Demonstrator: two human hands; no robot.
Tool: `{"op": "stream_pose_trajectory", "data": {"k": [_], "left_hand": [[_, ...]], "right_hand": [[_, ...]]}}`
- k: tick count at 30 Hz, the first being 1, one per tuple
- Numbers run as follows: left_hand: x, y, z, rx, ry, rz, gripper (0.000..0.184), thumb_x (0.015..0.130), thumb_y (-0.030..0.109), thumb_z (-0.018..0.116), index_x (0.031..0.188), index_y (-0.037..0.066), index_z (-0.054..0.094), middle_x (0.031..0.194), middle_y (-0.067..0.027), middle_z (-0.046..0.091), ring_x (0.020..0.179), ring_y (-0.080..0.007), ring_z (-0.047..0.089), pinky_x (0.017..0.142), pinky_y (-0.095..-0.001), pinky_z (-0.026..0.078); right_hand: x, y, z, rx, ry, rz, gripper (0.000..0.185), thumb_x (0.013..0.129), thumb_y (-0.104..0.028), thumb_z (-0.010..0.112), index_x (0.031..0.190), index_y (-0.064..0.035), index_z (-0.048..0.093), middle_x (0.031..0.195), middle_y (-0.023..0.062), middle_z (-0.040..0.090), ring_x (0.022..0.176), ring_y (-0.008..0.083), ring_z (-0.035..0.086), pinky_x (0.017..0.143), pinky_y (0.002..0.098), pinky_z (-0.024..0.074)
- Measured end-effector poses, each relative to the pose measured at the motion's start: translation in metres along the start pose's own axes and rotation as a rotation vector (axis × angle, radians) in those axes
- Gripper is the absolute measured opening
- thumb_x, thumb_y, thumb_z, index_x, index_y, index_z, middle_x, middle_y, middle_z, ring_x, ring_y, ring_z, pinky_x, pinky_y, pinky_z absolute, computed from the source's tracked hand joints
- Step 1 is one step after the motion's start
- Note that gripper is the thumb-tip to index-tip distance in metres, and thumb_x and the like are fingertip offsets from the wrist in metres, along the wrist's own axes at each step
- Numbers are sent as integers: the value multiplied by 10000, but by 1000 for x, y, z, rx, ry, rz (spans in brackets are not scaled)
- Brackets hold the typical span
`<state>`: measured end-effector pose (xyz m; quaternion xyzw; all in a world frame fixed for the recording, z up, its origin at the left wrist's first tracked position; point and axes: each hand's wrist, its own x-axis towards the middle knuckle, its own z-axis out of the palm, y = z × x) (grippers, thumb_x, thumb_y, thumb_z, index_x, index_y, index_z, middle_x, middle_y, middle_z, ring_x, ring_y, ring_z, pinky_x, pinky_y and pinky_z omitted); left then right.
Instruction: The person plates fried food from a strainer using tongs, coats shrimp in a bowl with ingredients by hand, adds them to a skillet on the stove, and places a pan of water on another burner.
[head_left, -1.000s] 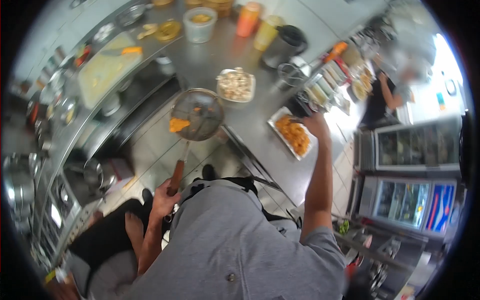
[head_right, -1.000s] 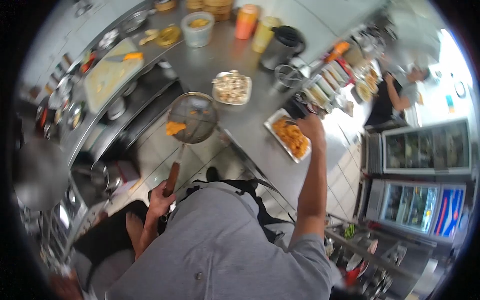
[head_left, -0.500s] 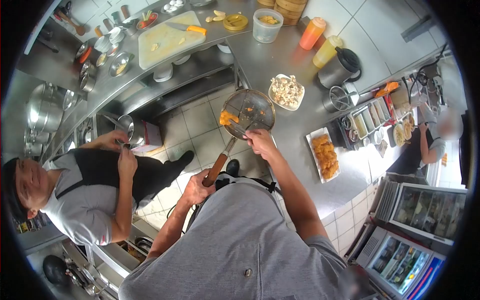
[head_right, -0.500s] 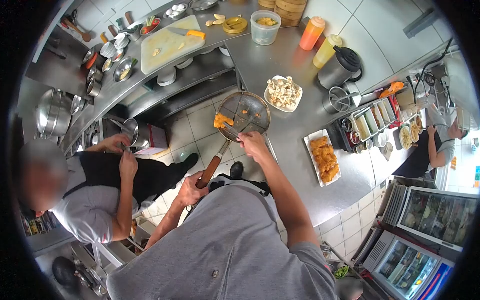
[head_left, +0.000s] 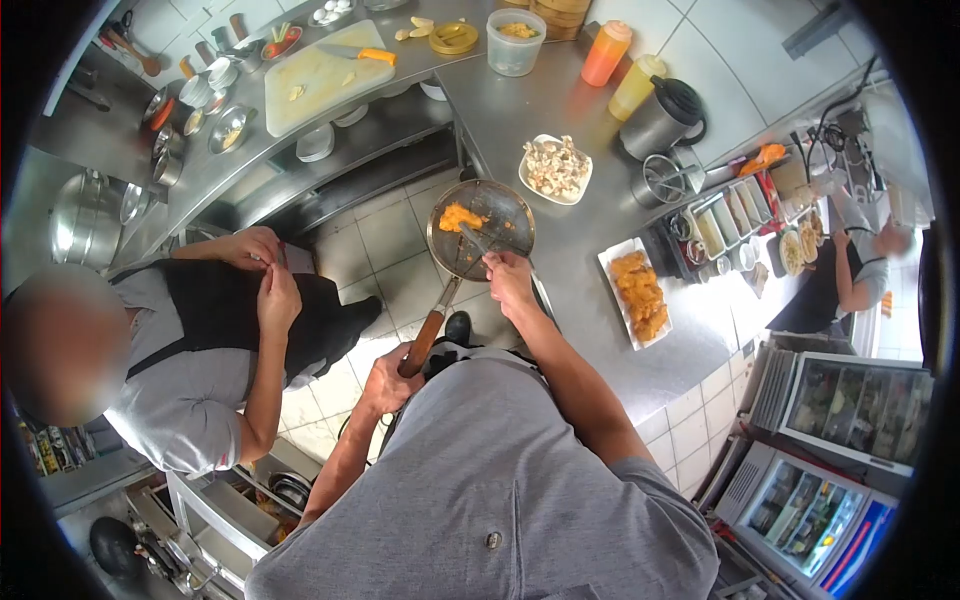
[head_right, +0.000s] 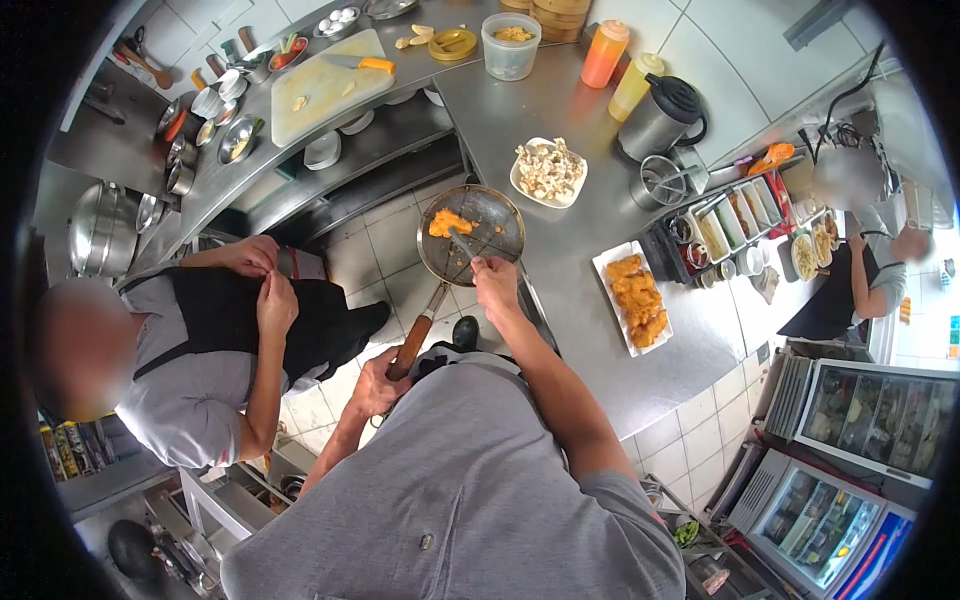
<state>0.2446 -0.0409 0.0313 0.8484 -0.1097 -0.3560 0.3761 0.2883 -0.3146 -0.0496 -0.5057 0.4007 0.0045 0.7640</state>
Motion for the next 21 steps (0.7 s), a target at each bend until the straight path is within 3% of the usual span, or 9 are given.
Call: {"op": "stream_pose_trajectory", "data": {"k": [4, 6, 8, 10, 11, 14, 16, 18, 21], "left_hand": [[-1, 2, -2, -12, -7, -11, 525, 737, 156, 682, 1240, 37, 587, 865, -172, 669, 782, -255, 634, 764, -365, 506], [1, 3, 1, 9, -38, -10, 528, 732, 141, 683, 1240, 32, 587, 862, -159, 668, 777, -237, 627, 756, -358, 504], [4, -8, 7, -126, -15, -4, 519, 723, 106, 679, 1227, 18, 595, 836, -113, 652, 758, -188, 595, 725, -333, 494], [7, -16, 10, -77, 20, 61, 501, 716, 88, 674, 1206, 8, 609, 807, -77, 630, 742, -154, 568, 704, -312, 486], [8, -14, 9, -72, 11, 47, 487, 717, 93, 671, 1194, 7, 614, 802, -79, 624, 732, -158, 564, 700, -314, 485], [9, -10, 6, -67, -6, 17, 457, 721, 104, 668, 1164, 4, 623, 790, -84, 611, 711, -169, 556, 688, -318, 482], [12, -16, 7, -71, -11, 25, 445, 721, 108, 672, 1150, 1, 622, 780, -86, 607, 702, -170, 552, 679, -321, 481], [14, -18, 6, -65, -15, 39, 437, 721, 111, 675, 1141, -1, 620, 772, -87, 605, 695, -171, 550, 674, -323, 480], [14, -12, 5, -50, -39, 18, 423, 724, 119, 679, 1124, -5, 616, 747, -85, 596, 677, -169, 542, 656, -327, 475]], "right_hand": [[6, 2, -12, -68, 36, -88, 167, 958, -180, 621, 858, -45, 632, 608, -21, 486, 420, 53, 328, 361, 257, 230], [14, 7, -23, -339, 66, -377, 212, 954, -192, 630, 796, -50, 636, 597, -27, 474, 448, 58, 341, 396, 260, 251], [-4, -5, -43, -353, 111, -319, 233, 950, -199, 628, 787, -34, 646, 603, -31, 479, 492, 61, 371, 440, 261, 272], [-16, -15, -64, -478, 67, -326, 245, 905, -220, 632, 896, 19, 686, 641, 90, 584, 615, 176, 525, 593, 352, 429], [-27, -26, -75, -508, 98, -263, 263, 906, -229, 624, 911, 26, 687, 648, 88, 583, 626, 163, 527, 604, 358, 435], [-43, -45, -135, -570, 104, -382, 271, 899, -237, 642, 905, 29, 690, 662, 62, 592, 643, 132, 524, 604, 347, 434], [-75, -88, -165, -633, 200, -247, 263, 889, -231, 649, 928, 24, 702, 664, 38, 601, 644, 109, 517, 591, 323, 428], [-66, -96, -221, -689, 214, -348, 155, 850, -172, 669, 842, -22, 707, 625, -20, 524, 548, 74, 447, 466, 270, 333], [-66, -152, -260, -805, 318, -188, 159, 821, -168, 678, 801, -12, 704, 580, -15, 514, 476, 86, 431, 414, 281, 315]]}}
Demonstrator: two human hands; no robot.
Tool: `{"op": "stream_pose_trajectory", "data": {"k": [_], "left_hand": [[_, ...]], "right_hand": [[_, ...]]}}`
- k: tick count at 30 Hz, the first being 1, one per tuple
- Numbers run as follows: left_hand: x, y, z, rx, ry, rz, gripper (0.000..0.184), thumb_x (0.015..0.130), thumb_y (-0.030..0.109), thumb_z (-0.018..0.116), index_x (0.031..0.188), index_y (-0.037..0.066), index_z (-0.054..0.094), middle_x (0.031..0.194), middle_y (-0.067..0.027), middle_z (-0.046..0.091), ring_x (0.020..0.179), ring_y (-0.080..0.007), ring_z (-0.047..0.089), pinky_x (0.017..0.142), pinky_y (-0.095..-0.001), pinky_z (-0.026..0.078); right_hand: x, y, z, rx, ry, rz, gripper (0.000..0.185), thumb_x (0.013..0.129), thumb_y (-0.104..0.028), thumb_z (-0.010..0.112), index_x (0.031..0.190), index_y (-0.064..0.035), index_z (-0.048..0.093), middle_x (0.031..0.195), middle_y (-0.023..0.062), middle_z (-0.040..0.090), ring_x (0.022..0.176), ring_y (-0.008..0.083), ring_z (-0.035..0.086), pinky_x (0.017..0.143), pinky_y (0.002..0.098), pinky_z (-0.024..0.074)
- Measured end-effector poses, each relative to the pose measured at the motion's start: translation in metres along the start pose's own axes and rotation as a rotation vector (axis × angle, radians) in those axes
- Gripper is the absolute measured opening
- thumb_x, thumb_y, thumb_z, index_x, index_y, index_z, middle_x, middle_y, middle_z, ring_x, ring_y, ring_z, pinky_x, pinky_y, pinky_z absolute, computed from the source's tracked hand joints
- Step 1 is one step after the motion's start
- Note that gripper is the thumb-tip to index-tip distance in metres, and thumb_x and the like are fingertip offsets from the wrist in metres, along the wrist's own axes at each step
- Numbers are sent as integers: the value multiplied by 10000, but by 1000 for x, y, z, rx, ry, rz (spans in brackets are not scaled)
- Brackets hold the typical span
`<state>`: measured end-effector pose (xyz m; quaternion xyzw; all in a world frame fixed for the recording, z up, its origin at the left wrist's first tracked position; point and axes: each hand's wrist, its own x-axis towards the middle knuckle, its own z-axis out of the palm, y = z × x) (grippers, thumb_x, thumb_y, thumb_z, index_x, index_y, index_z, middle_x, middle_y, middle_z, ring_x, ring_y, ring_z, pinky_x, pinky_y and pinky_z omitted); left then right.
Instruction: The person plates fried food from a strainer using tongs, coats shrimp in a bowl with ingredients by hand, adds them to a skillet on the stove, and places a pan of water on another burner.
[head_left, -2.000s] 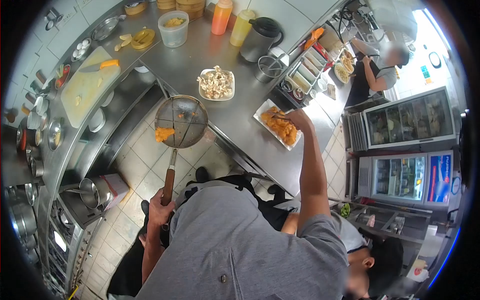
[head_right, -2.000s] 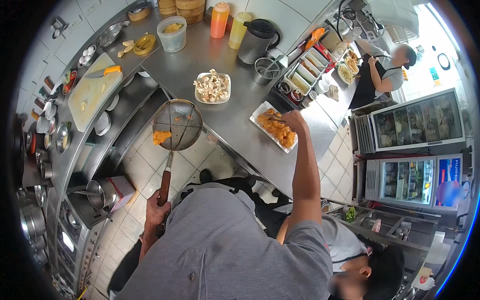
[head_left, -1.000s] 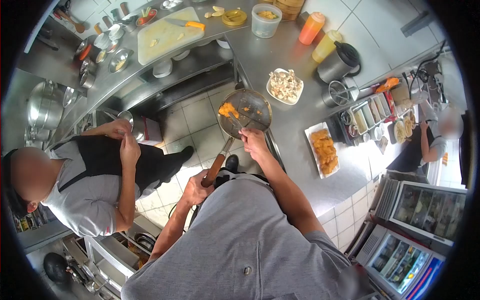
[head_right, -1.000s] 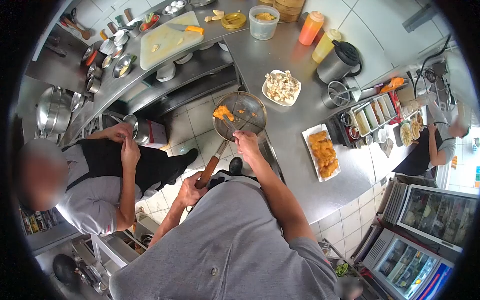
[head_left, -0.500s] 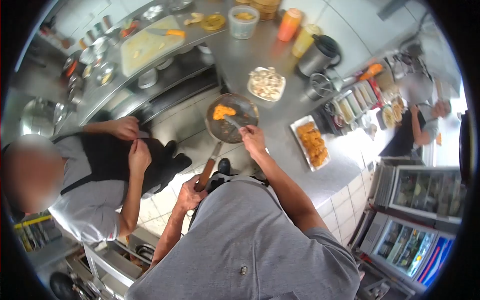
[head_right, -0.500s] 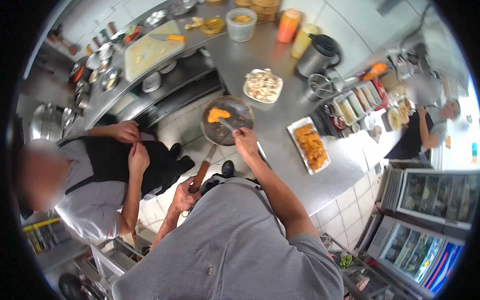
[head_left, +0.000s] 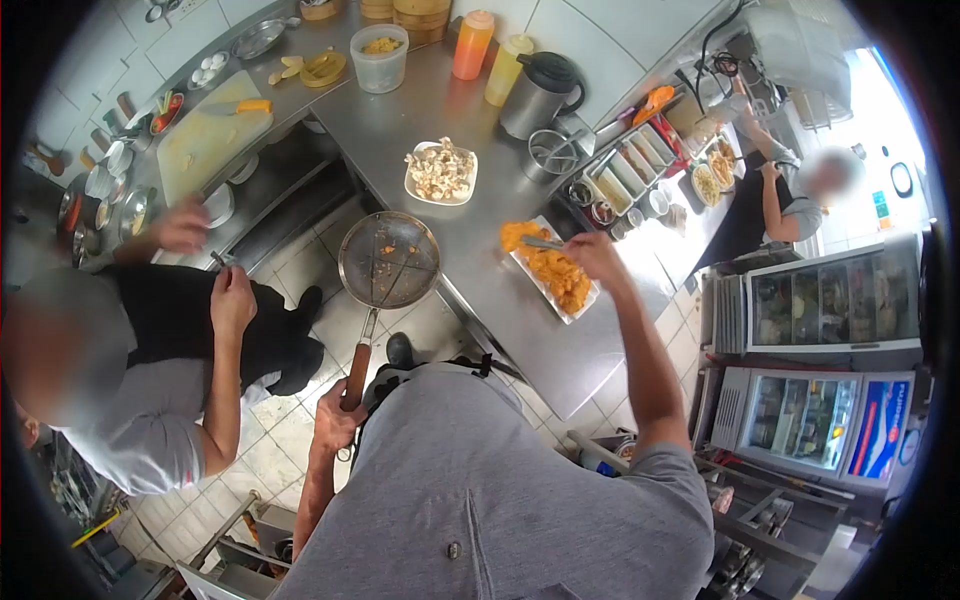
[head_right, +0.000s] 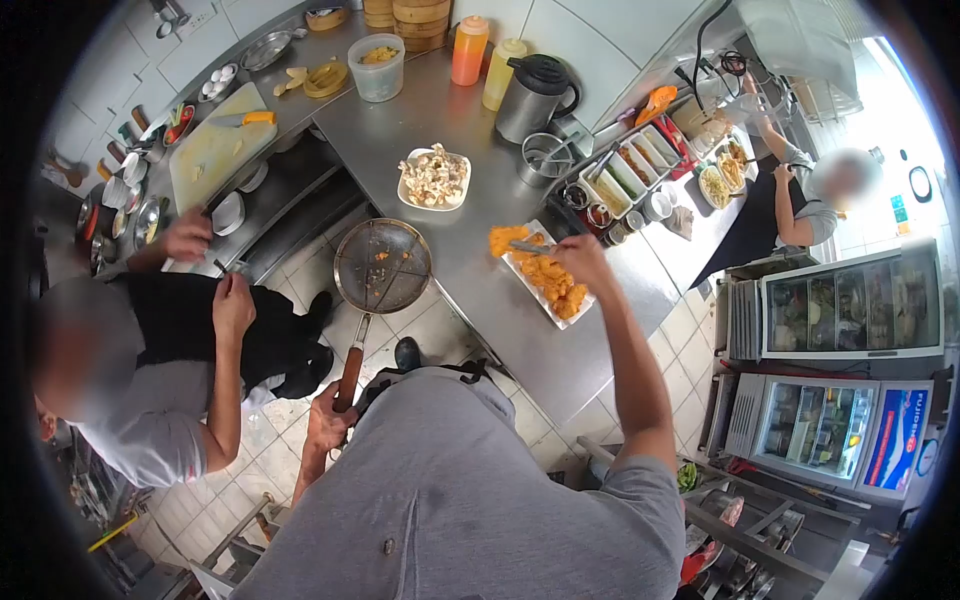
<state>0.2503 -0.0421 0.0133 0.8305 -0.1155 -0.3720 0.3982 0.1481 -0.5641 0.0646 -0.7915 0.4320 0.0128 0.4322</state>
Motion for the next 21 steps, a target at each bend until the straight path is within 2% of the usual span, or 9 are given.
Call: {"op": "stream_pose_trajectory", "data": {"k": [4, 7, 11, 13, 15, 18, 19, 20, 21], "left_hand": [[-4, 3, 3, -22, -21, -12, 419, 727, 132, 685, 1117, -6, 614, 729, -80, 585, 657, -162, 528, 634, -324, 467], [-15, -1, 7, -24, -25, -18, 432, 728, 129, 692, 1131, -1, 610, 720, -67, 576, 644, -156, 520, 623, -318, 461], [-40, -11, 21, -69, 13, -52, 437, 719, 107, 679, 1138, 3, 614, 716, -42, 568, 630, -138, 522, 597, -308, 457], [-54, -17, 31, -181, -8, -118, 441, 714, 106, 677, 1136, -3, 613, 711, -42, 573, 620, -131, 536, 577, -306, 458], [-68, -27, 40, -125, 26, -127, 453, 704, 106, 685, 1135, -11, 610, 691, -48, 575, 605, -121, 536, 565, -304, 461], [-88, -40, 52, -45, 5, -147, 497, 671, 133, 714, 1132, -25, 617, 708, -88, 637, 640, -157, 603, 605, -339, 497], [-89, -56, 60, -6, 53, -85, 510, 660, 145, 725, 1128, -31, 621, 718, -103, 658, 655, -173, 628, 620, -353, 507], [-93, -57, 63, -53, 24, -208, 519, 650, 153, 742, 1122, -31, 628, 722, -116, 674, 685, -207, 658, 643, -373, 518], [-98, -52, 63, 28, 37, -82, 524, 657, 155, 753, 1132, -29, 632, 723, -108, 678, 655, -185, 645, 621, -356, 509]], "right_hand": [[54, -2, -34, -238, -171, 88, 204, 783, -197, 683, 704, -9, 682, 562, 42, 546, 463, 153, 484, 425, 345, 377], [80, 0, -34, -218, -280, 177, 204, 758, -204, 680, 735, -2, 694, 519, 4, 483, 396, 127, 390, 378, 313, 293], [78, -15, -34, -316, -313, 216, 210, 748, -211, 666, 675, -15, 684, 508, 14, 480, 400, 149, 414, 390, 330, 321], [86, -13, -44, -351, -297, 182, 236, 744, -218, 661, 691, 11, 682, 519, 55, 526, 410, 175, 472, 411, 353, 361], [99, -8, -61, -607, -200, -121, 255, 748, -222, 656, 749, 32, 683, 557, 116, 598, 440, 211, 541, 458, 360, 420], [105, -21, -91, -509, 66, -295, 261, 770, -272, 677, 895, -49, 731, 736, 150, 704, 674, 333, 687, 623, 407, 526], [118, -16, -89, -554, 330, -499, 329, 839, -344, 595, 1011, -94, 723, 948, 160, 718, 916, 359, 683, 806, 490, 519], [103, -46, -97, -669, 361, -454, 364, 866, -386, 593, 1085, -112, 690, 1092, 148, 692, 1016, 348, 655, 898, 484, 505], [97, -76, -102, -703, 245, -295, 316, 869, -349, 595, 1074, -131, 695, 1102, 161, 682, 1028, 348, 649, 924, 465, 506]]}}
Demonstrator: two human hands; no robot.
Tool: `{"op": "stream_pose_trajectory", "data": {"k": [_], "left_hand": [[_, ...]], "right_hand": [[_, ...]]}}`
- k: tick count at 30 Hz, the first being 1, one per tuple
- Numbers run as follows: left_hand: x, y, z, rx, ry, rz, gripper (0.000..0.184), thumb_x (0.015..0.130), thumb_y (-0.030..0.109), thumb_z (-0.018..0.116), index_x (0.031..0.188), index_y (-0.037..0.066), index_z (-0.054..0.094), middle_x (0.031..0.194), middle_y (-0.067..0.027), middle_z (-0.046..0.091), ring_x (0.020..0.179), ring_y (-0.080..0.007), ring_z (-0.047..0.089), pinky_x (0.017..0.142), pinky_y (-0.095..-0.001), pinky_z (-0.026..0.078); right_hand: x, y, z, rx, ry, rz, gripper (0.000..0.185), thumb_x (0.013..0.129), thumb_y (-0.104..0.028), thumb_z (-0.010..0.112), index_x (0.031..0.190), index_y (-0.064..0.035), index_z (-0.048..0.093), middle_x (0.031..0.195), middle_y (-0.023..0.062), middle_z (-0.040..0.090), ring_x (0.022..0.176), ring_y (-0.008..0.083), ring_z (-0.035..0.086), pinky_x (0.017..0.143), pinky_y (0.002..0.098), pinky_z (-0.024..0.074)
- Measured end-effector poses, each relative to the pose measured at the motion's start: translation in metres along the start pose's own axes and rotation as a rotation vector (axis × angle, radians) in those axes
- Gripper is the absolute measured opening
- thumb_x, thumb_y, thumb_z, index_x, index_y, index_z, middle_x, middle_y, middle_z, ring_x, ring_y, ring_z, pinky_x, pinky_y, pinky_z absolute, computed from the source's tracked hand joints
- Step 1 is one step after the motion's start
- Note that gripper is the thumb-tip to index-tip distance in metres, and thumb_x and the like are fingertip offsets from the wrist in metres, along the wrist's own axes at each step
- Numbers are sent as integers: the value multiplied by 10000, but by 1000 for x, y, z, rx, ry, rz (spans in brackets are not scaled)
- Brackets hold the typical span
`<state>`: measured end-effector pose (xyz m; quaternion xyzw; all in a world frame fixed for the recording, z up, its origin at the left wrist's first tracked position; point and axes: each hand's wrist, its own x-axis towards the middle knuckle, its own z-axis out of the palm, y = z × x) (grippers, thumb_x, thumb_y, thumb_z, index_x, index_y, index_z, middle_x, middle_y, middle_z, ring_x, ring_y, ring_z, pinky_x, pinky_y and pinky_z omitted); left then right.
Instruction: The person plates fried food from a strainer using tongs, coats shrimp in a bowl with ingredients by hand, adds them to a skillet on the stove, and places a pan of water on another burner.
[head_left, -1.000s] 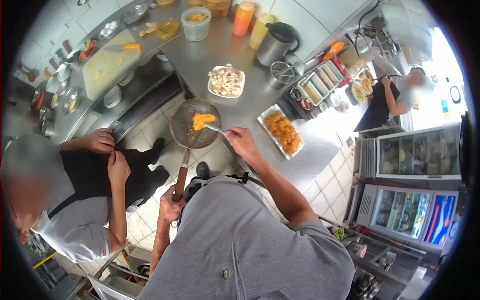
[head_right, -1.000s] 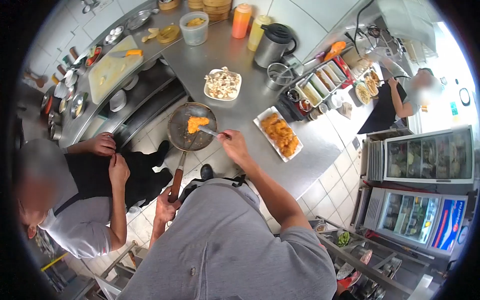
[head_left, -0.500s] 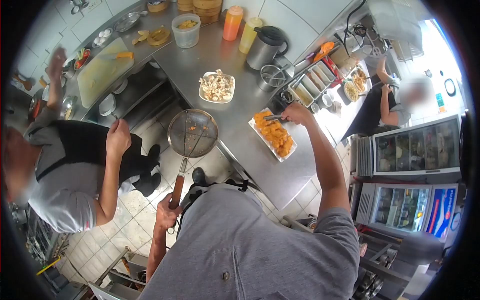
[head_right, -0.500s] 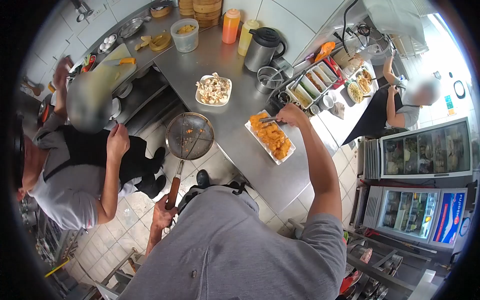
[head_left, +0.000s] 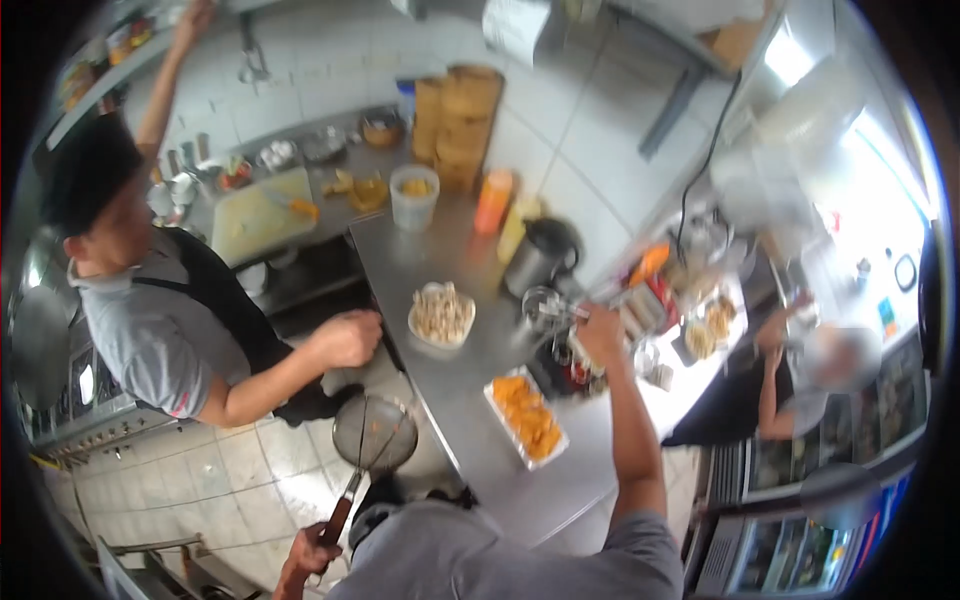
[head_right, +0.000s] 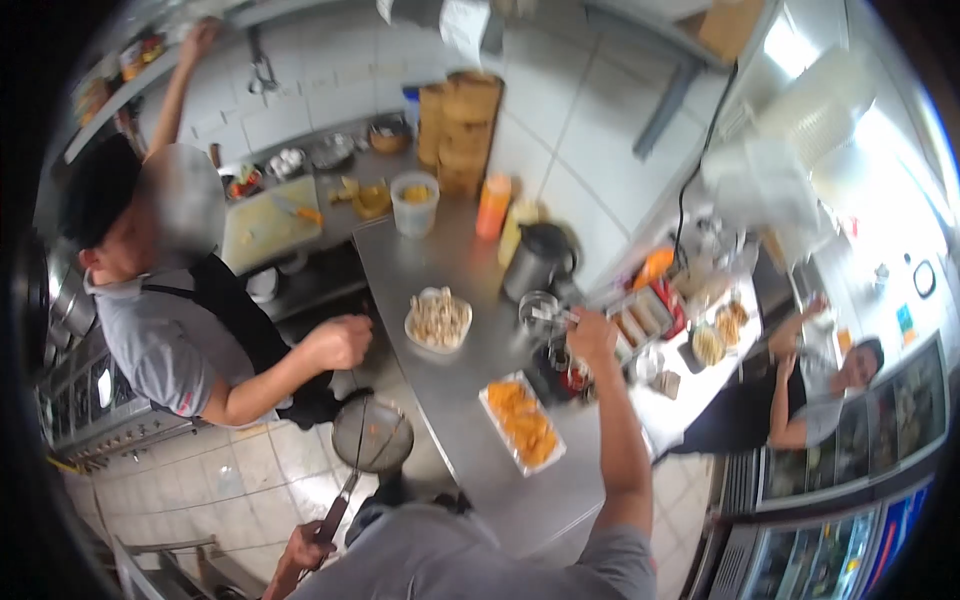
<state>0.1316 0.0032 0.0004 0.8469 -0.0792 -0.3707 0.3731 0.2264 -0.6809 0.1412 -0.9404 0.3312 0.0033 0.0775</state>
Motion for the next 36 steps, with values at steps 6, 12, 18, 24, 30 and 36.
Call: {"op": "stream_pose_trajectory", "data": {"k": [6, 12, 18, 24, 30, 36], "left_hand": [[-31, 16, 24, -246, -48, -270, 509, 679, 167, 775, 1138, -18, 658, 757, -104, 695, 620, -154, 628, 574, -324, 490], [-33, -11, 22, -199, -64, -371, 324, 723, 218, 751, 969, 15, 696, 670, -59, 658, 546, -123, 599, 487, -281, 470], [-4, -81, 26, -212, -113, -234, 137, 815, 168, 644, 855, 64, 723, 684, -75, 666, 597, -140, 637, 515, -287, 503], [25, -167, 41, -299, -96, -123, 172, 862, 146, 588, 868, 91, 751, 746, -88, 696, 613, -137, 657, 546, -292, 534], [41, -227, 41, -396, -32, -29, 246, 936, 224, 586, 927, 31, 738, 676, -70, 654, 511, -130, 568, 462, -292, 445], [60, -304, 15, -844, -36, -449, 247, 894, 282, 622, 906, 45, 692, 666, -68, 597, 510, -152, 532, 439, -308, 417]], "right_hand": [[90, 16, 94, -332, -8, -110, 313, 871, -232, 576, 1126, -86, 685, 1238, 137, 636, 1170, 342, 587, 974, 456, 476], [101, 13, 114, -212, -19, -74, 353, 878, -190, 555, 1215, -134, 644, 1326, 109, 593, 1323, 303, 459, 1108, 531, 300], [34, 1, 62, -144, 83, -94, 368, 858, -151, 583, 1220, -167, 645, 1196, 98, 665, 1191, 296, 572, 1004, 551, 359], [-98, -5, 72, 519, 531, -299, 230, 894, -54, 569, 1096, -25, 676, 858, 126, 701, 746, 268, 667, 697, 377, 516], [-239, -76, 177, 995, 42, -215, 264, 856, 58, 568, 1077, -39, 675, 784, 66, 683, 698, 110, 632, 661, 275, 524], [-310, -229, 166, 747, -318, -562, 225, 899, -94, 585, 1107, -40, 652, 912, 158, 704, 787, 299, 686, 730, 367, 540]]}}
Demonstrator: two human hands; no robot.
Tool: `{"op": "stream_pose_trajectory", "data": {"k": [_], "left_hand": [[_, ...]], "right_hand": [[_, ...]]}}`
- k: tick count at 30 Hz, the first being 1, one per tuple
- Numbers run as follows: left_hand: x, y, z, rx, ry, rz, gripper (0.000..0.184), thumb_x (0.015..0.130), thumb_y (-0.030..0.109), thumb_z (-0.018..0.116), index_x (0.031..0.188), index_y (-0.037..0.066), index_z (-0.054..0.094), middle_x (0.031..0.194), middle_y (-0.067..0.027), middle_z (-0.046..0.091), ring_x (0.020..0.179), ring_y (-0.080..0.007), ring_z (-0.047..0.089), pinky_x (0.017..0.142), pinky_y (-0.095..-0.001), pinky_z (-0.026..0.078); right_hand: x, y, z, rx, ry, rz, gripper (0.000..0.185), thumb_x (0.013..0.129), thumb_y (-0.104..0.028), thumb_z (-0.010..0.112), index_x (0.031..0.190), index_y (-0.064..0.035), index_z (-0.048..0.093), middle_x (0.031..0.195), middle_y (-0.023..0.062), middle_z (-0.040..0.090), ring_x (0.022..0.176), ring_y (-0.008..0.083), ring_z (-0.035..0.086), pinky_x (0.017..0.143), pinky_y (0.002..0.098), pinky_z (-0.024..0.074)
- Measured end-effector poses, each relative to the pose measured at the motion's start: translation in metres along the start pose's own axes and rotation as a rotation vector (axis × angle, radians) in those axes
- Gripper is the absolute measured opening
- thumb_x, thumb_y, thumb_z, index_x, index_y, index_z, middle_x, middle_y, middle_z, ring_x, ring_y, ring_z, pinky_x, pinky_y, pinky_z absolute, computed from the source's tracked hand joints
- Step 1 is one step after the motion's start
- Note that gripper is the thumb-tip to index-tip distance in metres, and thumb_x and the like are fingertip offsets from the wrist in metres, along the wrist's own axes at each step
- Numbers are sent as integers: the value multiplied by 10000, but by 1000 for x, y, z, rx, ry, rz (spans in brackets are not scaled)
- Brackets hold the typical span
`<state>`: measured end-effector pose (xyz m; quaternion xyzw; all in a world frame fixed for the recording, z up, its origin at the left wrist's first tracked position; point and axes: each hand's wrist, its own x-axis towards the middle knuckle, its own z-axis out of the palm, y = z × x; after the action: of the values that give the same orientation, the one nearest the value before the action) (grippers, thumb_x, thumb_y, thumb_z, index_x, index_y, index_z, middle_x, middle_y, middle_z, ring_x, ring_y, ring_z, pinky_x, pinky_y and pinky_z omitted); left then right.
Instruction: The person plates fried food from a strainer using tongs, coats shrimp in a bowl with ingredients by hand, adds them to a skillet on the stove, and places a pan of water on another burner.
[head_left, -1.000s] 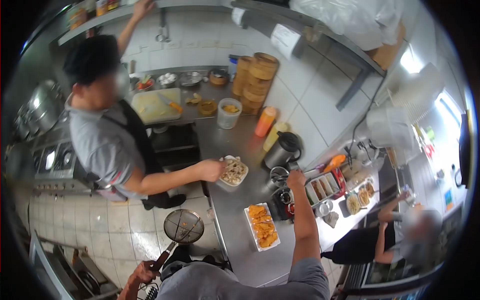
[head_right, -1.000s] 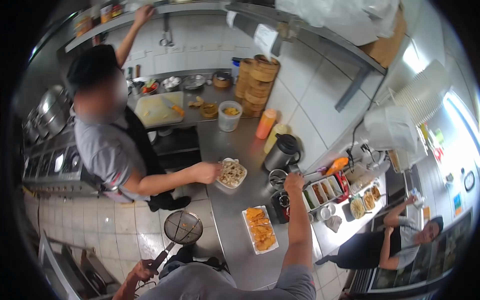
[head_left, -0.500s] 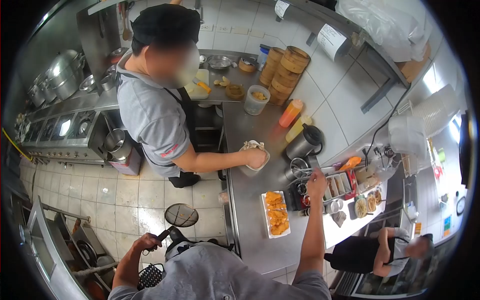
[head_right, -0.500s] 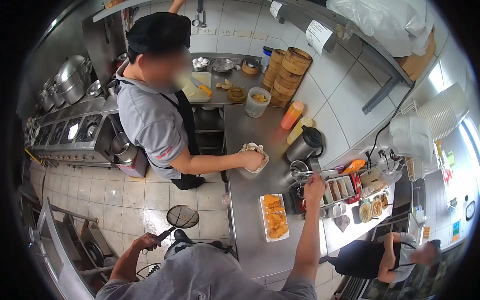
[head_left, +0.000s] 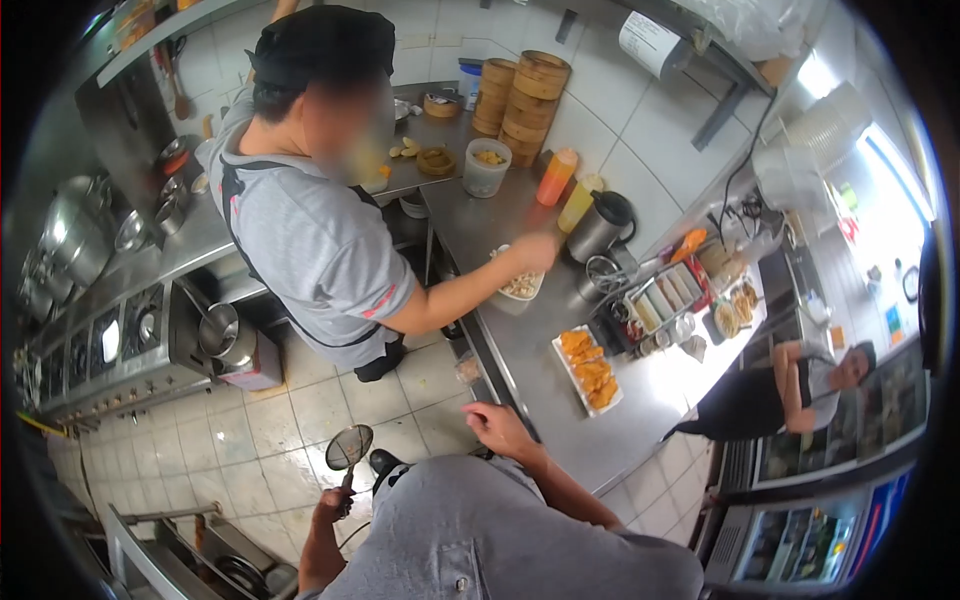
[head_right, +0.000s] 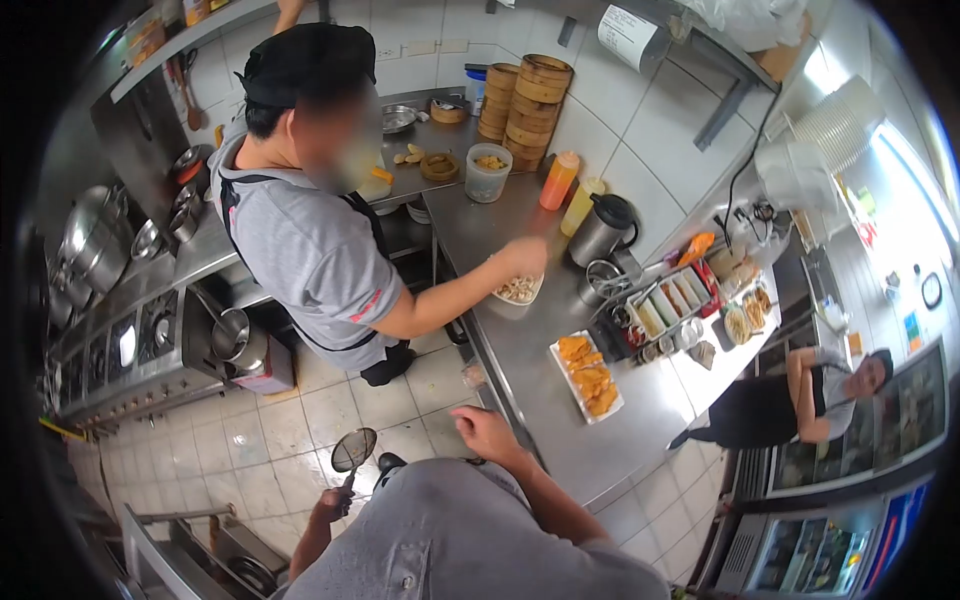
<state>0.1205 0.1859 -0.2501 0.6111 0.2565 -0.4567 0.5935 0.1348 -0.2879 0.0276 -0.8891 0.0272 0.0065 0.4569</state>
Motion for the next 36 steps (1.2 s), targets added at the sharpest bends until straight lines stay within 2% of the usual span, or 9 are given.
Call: {"op": "stream_pose_trajectory", "data": {"k": [3, 11, 17, 21, 25, 26, 27, 29, 36], "left_hand": [[-7, 10, -25, -76, 72, -126, 124, 812, 183, 685, 794, 82, 615, 611, -50, 541, 471, -162, 486, 422, -315, 385], [-82, 2, -90, -188, 152, 219, 186, 781, 168, 677, 710, 14, 601, 593, -83, 547, 425, -190, 486, 374, -334, 364], [-66, -17, -143, -302, 301, -95, 163, 783, 134, 669, 700, 25, 580, 555, -70, 504, 415, -188, 471, 376, -332, 362], [-74, -14, -161, -381, 328, -118, 140, 787, 108, 673, 711, 31, 584, 554, -62, 502, 413, -188, 462, 377, -328, 348], [-82, -16, -169, -363, 380, 21, 174, 796, 102, 668, 675, 68, 546, 536, -41, 480, 403, -181, 438, 371, -320, 325], [-88, -11, -170, -320, 382, 124, 188, 797, 110, 668, 666, 81, 536, 531, -32, 475, 400, -175, 431, 368, -318, 321], [-86, -1, -183, -574, 312, -157, 188, 813, 151, 657, 673, 101, 541, 530, -17, 477, 396, -161, 427, 362, -312, 317], [-104, 10, -181, -511, 396, -142, 195, 820, 170, 649, 671, 108, 540, 528, -14, 477, 393, -157, 424, 360, -306, 315], [-117, 30, -194, -438, 422, -93, 163, 833, 213, 622, 725, 111, 555, 563, -12, 497, 441, -154, 456, 382, -306, 339]], "right_hand": [[31, -48, 39, -80, -160, -138, 265, 940, -157, 560, 1162, -28, 621, 1021, 163, 694, 920, 346, 666, 820, 401, 525], [93, -132, 133, -63, -266, -266, 244, 927, -156, 550, 1120, -26, 626, 992, 195, 687, 933, 389, 649, 844, 459, 496], [123, -161, 151, -7, -215, -441, 246, 908, -123, 578, 1128, -44, 654, 950, 168, 698, 870, 333, 675, 764, 430, 525], [174, -210, 58, -3, 316, -513, 300, 885, -79, 632, 1184, -69, 651, 794, 107, 691, 644, 228, 663, 608, 339, 532], [223, -225, -60, 153, 812, -680, 101, 942, -40, 575, 1028, -17, 623, 1021, 125, 671, 684, 119, 629, 666, 248, 516], [234, -229, -89, 193, 891, -723, 267, 947, -19, 562, 1211, 20, 562, 1005, 115, 667, 637, 109, 597, 640, 241, 509], [240, -239, -114, 291, 966, -646, 501, 950, -22, 553, 1418, 41, 389, 1000, 134, 673, 610, 106, 580, 607, 241, 501], [250, -260, -159, 453, 1073, -596, 711, 911, -30, 569, 1517, 33, 203, 966, 154, 688, 570, 134, 558, 567, 241, 473], [286, -256, -261, 557, 1121, -604, 916, 877, -83, 632, 1526, 44, -3, 978, 193, 694, 545, 154, 539, 488, 259, 400]]}}
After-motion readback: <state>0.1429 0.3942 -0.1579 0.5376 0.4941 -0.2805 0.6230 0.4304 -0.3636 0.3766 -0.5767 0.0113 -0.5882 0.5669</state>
